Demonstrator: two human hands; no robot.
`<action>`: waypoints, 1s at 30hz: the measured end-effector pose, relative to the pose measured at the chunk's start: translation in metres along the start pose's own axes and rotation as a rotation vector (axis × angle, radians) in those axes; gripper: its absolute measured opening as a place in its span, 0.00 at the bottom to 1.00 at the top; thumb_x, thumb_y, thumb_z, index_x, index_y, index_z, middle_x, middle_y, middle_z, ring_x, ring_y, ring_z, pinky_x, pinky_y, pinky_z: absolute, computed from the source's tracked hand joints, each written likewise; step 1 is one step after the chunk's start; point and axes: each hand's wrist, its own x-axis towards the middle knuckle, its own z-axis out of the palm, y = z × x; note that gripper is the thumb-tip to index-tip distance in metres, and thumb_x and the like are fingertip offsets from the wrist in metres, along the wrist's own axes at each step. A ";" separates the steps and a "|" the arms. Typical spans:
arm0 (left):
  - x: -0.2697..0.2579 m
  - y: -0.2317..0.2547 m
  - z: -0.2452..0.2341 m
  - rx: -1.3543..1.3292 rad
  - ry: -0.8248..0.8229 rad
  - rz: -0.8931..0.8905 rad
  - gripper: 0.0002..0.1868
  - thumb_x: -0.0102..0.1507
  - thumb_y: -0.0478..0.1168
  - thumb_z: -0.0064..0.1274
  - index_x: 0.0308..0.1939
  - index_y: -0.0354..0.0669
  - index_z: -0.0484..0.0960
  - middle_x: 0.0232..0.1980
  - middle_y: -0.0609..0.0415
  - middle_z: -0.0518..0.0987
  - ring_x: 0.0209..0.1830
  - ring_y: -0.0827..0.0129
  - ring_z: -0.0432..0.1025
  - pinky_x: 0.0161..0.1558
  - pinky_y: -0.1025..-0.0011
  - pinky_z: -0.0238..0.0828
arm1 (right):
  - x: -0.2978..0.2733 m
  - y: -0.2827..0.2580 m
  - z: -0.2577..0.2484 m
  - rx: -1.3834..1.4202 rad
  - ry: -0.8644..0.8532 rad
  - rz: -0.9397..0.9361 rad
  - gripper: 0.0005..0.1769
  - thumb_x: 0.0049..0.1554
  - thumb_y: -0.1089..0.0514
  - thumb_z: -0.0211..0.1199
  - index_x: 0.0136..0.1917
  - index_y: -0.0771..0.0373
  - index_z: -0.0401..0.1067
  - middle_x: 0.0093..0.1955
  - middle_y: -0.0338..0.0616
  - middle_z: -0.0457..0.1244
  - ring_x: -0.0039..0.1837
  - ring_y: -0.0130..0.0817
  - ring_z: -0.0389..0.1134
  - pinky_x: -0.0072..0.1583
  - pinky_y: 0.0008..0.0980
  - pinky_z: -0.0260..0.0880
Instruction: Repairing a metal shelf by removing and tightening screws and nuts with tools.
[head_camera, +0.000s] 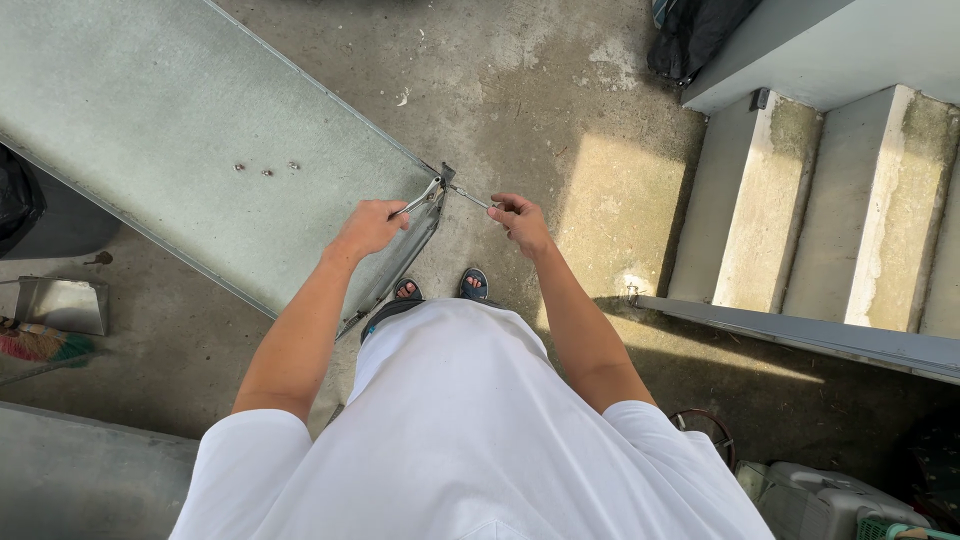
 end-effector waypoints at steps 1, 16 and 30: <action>-0.001 0.001 0.000 0.000 0.001 -0.001 0.12 0.69 0.46 0.50 0.46 0.48 0.87 0.36 0.51 0.85 0.33 0.60 0.75 0.43 0.60 0.72 | -0.003 -0.010 0.002 0.000 -0.001 0.000 0.23 0.55 0.53 0.75 0.62 0.62 0.77 0.45 0.34 0.65 0.38 0.18 0.60 0.35 0.22 0.58; -0.009 0.008 0.011 0.014 0.054 -0.031 0.12 0.70 0.44 0.47 0.48 0.48 0.85 0.39 0.53 0.86 0.37 0.57 0.78 0.44 0.58 0.74 | -0.003 -0.019 0.005 -0.189 0.063 -0.173 0.14 0.55 0.54 0.75 0.53 0.61 0.82 0.41 0.36 0.69 0.41 0.22 0.64 0.42 0.23 0.66; -0.008 -0.010 0.029 0.110 0.192 0.046 0.13 0.68 0.43 0.50 0.53 0.51 0.85 0.39 0.50 0.84 0.36 0.51 0.77 0.41 0.55 0.74 | -0.011 -0.029 0.014 -0.396 0.031 -0.052 0.18 0.53 0.50 0.76 0.52 0.64 0.81 0.38 0.39 0.70 0.38 0.23 0.64 0.40 0.27 0.64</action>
